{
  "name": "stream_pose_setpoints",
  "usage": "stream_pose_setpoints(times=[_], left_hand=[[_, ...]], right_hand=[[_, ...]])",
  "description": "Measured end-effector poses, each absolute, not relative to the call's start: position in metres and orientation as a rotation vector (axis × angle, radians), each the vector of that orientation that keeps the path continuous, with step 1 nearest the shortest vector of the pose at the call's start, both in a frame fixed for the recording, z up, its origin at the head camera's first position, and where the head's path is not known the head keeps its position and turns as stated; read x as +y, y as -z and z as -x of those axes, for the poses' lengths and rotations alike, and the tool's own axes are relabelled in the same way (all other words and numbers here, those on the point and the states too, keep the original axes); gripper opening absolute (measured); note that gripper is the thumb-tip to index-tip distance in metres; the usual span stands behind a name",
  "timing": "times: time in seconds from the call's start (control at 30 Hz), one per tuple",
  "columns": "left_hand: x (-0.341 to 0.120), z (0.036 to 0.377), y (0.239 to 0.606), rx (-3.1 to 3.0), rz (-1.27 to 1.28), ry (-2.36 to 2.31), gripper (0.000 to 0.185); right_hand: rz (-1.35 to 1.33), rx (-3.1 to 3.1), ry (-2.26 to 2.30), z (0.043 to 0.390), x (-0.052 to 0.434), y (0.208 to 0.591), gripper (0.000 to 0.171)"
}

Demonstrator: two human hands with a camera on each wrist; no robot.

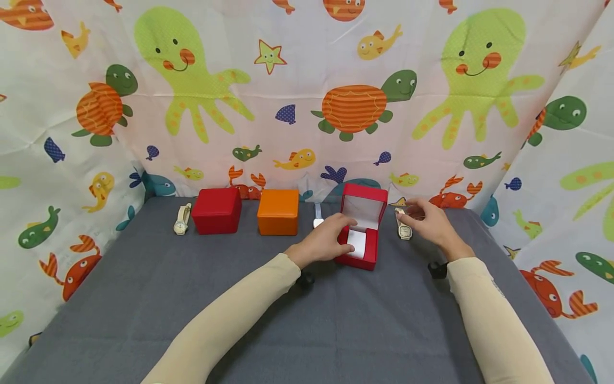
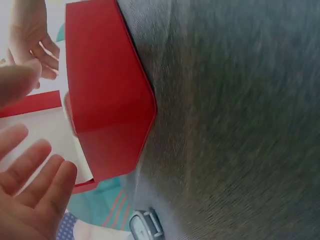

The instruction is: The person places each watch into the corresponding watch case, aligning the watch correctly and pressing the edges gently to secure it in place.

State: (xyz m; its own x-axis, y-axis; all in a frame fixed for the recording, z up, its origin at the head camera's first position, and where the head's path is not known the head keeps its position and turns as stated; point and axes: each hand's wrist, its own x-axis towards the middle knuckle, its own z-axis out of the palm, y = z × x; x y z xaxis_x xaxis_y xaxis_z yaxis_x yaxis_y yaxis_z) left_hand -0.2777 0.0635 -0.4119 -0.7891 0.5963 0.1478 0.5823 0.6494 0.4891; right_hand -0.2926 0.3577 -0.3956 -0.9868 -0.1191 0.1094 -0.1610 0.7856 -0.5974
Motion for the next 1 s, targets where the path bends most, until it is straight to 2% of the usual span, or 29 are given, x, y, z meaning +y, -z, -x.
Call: stream_pose_setpoints(times=[0.5, 1.0], left_hand=[[0.08, 0.292, 0.412, 2.777, -1.139, -0.441, 0.062], [0.084, 0.3, 0.4, 2.687, -1.019, -0.35, 0.066]], right_hand=[[-0.125, -3.029, -0.994, 0.295, 0.364, 0.43, 0.069], [-0.12, -3.035, -0.877, 0.295, 0.358, 0.432, 0.047]])
